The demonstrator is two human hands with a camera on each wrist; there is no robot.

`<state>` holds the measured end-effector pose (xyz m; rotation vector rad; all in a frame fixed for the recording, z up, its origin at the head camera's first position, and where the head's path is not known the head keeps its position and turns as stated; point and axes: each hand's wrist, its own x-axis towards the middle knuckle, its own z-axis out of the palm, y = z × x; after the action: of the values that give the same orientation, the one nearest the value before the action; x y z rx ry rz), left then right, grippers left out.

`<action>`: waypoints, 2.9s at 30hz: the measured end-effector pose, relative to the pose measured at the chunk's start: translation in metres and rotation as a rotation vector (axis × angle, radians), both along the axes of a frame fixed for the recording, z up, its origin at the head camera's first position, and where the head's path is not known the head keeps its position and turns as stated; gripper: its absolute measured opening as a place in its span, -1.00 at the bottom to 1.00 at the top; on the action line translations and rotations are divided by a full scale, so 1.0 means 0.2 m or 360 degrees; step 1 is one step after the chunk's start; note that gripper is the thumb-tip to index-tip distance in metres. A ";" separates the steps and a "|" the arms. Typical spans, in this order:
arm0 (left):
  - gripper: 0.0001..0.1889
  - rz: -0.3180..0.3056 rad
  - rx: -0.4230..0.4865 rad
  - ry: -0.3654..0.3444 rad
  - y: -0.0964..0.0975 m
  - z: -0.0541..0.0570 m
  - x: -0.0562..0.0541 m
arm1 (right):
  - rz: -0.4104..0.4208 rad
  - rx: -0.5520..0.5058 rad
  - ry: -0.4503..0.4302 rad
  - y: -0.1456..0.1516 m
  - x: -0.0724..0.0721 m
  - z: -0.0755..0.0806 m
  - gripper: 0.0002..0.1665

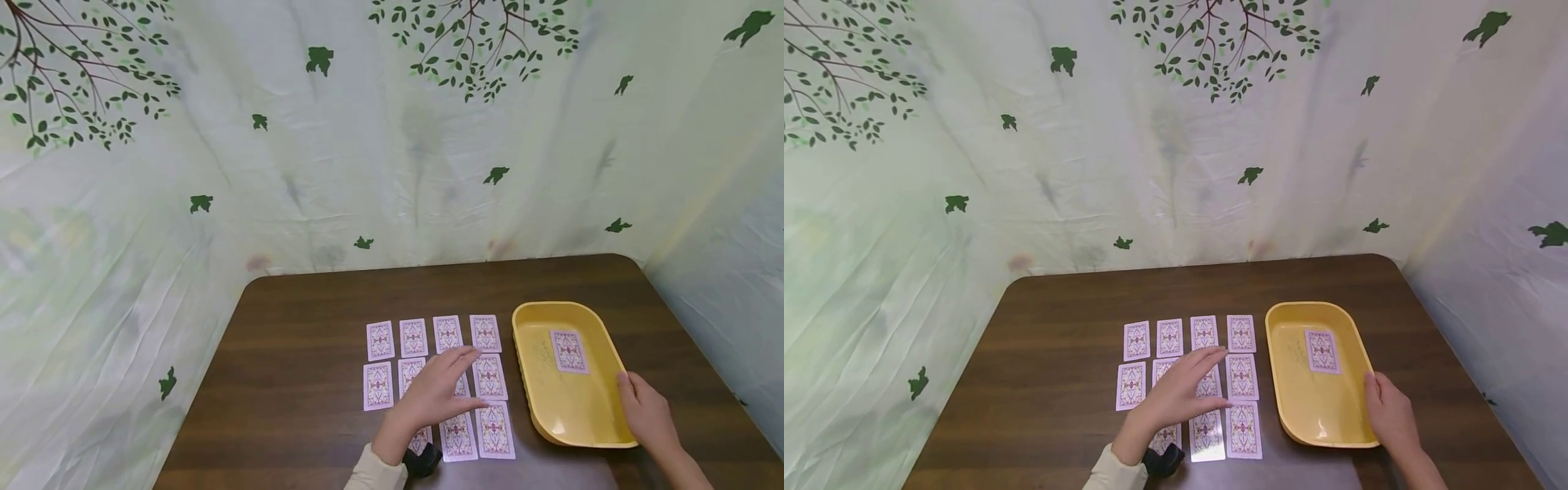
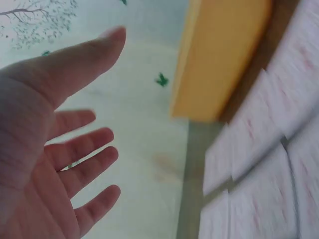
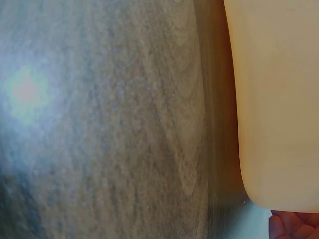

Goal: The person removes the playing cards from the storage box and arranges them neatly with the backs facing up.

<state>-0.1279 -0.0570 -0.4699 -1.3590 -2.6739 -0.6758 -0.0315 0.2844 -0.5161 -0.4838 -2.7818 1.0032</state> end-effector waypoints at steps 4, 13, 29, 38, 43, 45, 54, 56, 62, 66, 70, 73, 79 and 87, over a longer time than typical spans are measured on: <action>-0.09 -0.0012 -0.0003 -0.0105 0.18 0.05 -0.06 | 0.0002 0.0010 0.0021 0.01 0.00 0.01 -0.46; -0.03 -0.0153 -0.0191 -0.0185 0.55 0.07 -0.22 | 0.0020 -0.0030 -0.0051 0.01 0.00 0.01 -0.40; 0.03 -0.0157 -0.0434 -0.0443 0.91 -0.07 -0.25 | -0.0004 0.0014 0.0107 0.00 0.01 -0.01 -0.50; 0.00 -0.0111 -0.0648 -0.0501 1.01 -0.07 -0.27 | -0.0013 0.0028 0.0150 0.00 0.01 0.00 -0.53; -0.03 -0.0140 -0.0580 -0.0604 1.06 -0.04 -0.27 | -0.0005 0.0037 0.0136 0.01 0.02 0.00 -0.54; -0.06 -0.0121 -0.0565 -0.0584 1.08 -0.04 -0.27 | -0.0009 0.0033 0.0143 0.01 0.02 0.00 -0.54; -0.12 -0.0045 -0.0627 -0.0626 1.13 -0.12 -0.34 | -0.0016 0.0020 0.0122 0.01 -0.01 -0.01 -0.52; -0.12 -0.0029 -0.0631 -0.0609 1.13 -0.15 -0.35 | -0.0022 0.0010 0.0108 0.01 -0.01 -0.01 -0.51; -0.02 -0.0102 -0.0645 -0.0472 1.17 -0.18 -0.36 | -0.0051 -0.0014 0.0098 0.01 0.00 0.00 -0.50; 0.01 -0.0050 -0.0667 -0.0403 1.18 -0.17 -0.35 | -0.0065 -0.0010 0.0120 0.01 -0.01 0.00 -0.52; 0.02 0.0051 -0.0695 -0.0381 1.18 -0.17 -0.35 | -0.0066 -0.0024 0.0114 0.00 -0.01 0.00 -0.51; 0.03 0.0086 -0.0709 -0.0385 1.18 -0.17 -0.35 | -0.0066 -0.0029 0.0107 0.00 -0.01 0.00 -0.51; 0.04 0.0056 -0.0676 -0.0375 1.17 -0.14 -0.32 | -0.0076 -0.0028 0.0122 0.00 0.00 0.01 -0.52; -0.10 -0.0016 -0.0938 0.0051 1.17 -0.12 -0.26 | -0.0068 -0.0005 0.0147 -0.01 0.00 0.00 -0.53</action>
<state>-0.1789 0.1779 -0.4936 -1.4614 -2.9647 0.1632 -0.0313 0.2831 -0.5169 -0.4822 -2.6775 0.9945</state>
